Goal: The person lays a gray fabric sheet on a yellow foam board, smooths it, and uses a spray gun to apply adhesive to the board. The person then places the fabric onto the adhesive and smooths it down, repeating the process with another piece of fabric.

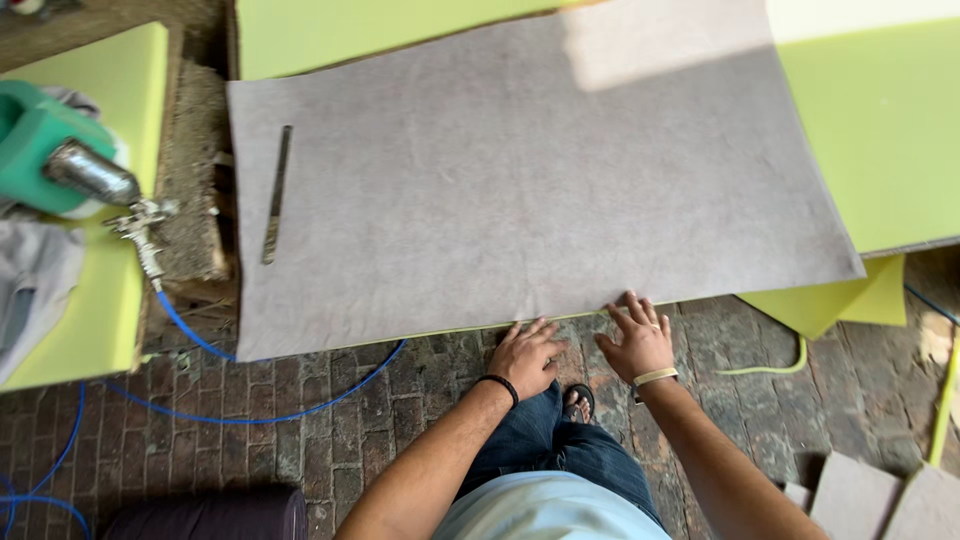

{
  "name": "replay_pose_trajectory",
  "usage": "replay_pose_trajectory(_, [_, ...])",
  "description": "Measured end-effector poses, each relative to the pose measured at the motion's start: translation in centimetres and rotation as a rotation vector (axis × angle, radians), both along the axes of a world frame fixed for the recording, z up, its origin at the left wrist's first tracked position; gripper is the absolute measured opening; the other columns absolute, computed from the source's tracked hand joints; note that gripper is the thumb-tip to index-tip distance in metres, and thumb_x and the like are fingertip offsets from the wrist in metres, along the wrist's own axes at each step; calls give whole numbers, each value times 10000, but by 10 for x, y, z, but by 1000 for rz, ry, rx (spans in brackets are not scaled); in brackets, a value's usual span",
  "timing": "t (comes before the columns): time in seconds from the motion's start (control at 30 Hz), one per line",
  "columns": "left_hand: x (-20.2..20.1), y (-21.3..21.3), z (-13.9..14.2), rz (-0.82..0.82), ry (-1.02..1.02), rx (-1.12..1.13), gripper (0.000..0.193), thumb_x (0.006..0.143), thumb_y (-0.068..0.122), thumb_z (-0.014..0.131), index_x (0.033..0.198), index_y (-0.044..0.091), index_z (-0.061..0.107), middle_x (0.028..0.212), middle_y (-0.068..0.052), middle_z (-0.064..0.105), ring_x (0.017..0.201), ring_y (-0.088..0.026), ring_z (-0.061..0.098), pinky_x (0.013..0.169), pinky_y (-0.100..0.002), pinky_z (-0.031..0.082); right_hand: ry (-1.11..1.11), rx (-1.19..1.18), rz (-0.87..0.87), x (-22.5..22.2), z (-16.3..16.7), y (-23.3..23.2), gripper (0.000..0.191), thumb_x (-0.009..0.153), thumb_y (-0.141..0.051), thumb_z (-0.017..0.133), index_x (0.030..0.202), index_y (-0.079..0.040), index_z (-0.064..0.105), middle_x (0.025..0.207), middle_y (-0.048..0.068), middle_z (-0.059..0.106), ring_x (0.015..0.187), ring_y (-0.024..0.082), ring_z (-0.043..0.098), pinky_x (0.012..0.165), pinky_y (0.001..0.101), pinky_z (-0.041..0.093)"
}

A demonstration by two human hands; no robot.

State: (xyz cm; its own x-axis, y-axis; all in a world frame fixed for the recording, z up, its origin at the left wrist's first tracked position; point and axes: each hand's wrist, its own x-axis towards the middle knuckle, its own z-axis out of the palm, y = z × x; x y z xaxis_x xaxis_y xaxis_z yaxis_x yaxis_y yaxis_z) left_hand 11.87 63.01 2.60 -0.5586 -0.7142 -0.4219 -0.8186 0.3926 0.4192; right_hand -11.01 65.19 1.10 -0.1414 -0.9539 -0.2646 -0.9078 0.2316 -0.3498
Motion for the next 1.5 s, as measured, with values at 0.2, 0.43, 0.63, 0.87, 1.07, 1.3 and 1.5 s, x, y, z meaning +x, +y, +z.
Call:
replay_pose_trajectory(0.2, [149, -14, 2, 804, 237, 117, 236, 991, 295, 639, 1195, 246, 748, 1145, -18, 780, 940, -228, 763, 860, -357, 620, -57, 21, 115, 56, 17, -31, 439, 916, -472, 657, 1293, -250, 694, 1525, -19, 531, 1435, 204, 443, 1244, 537, 237])
replay_pose_trajectory(0.43, [318, -39, -10, 1164, 448, -210, 290, 875, 230, 721, 1146, 132, 749, 1072, -88, 793, 981, -214, 766, 845, -345, 599, -94, -42, 403, 200, 14, -32, 431, 868, -399, 699, 1268, -239, 719, 1521, -1, 508, 1419, 217, 434, 1199, 519, 257])
replay_pose_trajectory(0.63, [435, -144, -43, 1111, 297, -482, 398, 869, 267, 771, 1226, 122, 674, 1192, -125, 726, 1116, -302, 675, 938, -422, 549, -225, 25, 336, 304, 16, -66, 421, 851, -344, 703, 1246, -200, 710, 1496, -6, 568, 1411, 229, 489, 1207, 476, 344])
replay_pose_trajectory(0.87, [461, -247, -47, 978, 110, -407, 425, 866, 268, 763, 1258, 150, 647, 1213, -134, 673, 1128, -342, 614, 895, -466, 527, -28, 311, 226, 386, 18, -119, 852, 846, -561, 715, 1537, -264, 314, 1687, 51, 128, 1566, 283, 107, 1233, 525, 188])
replay_pose_trajectory(1.07, [488, -277, -64, 1265, 516, 159, 199, 829, 220, 834, 950, 73, 777, 898, -135, 778, 775, -271, 713, 635, -395, 558, 299, 539, 286, 407, 20, -133, 1277, 772, -743, 727, 1639, -290, -93, 1720, 107, -169, 1584, 297, -124, 1256, 547, 77])
replay_pose_trajectory(1.3, [595, -268, -71, 1594, 416, 55, 235, 809, 218, 853, 1015, 129, 784, 930, -58, 796, 779, -168, 759, 649, -310, 596, 289, 559, 250, 408, 17, -135, 1230, 772, -735, 727, 1624, -354, -74, 1725, 55, -164, 1592, 279, -115, 1264, 535, 83])
replay_pose_trajectory(1.5, [602, -242, -75, 1559, 388, -310, 182, 852, 112, 801, 1023, 125, 740, 1016, -54, 774, 900, -188, 739, 793, -337, 585, 203, 418, 176, 390, -4, -119, 1102, 769, -632, 755, 1612, -400, 84, 1720, 23, -49, 1580, 238, -29, 1260, 490, 111])
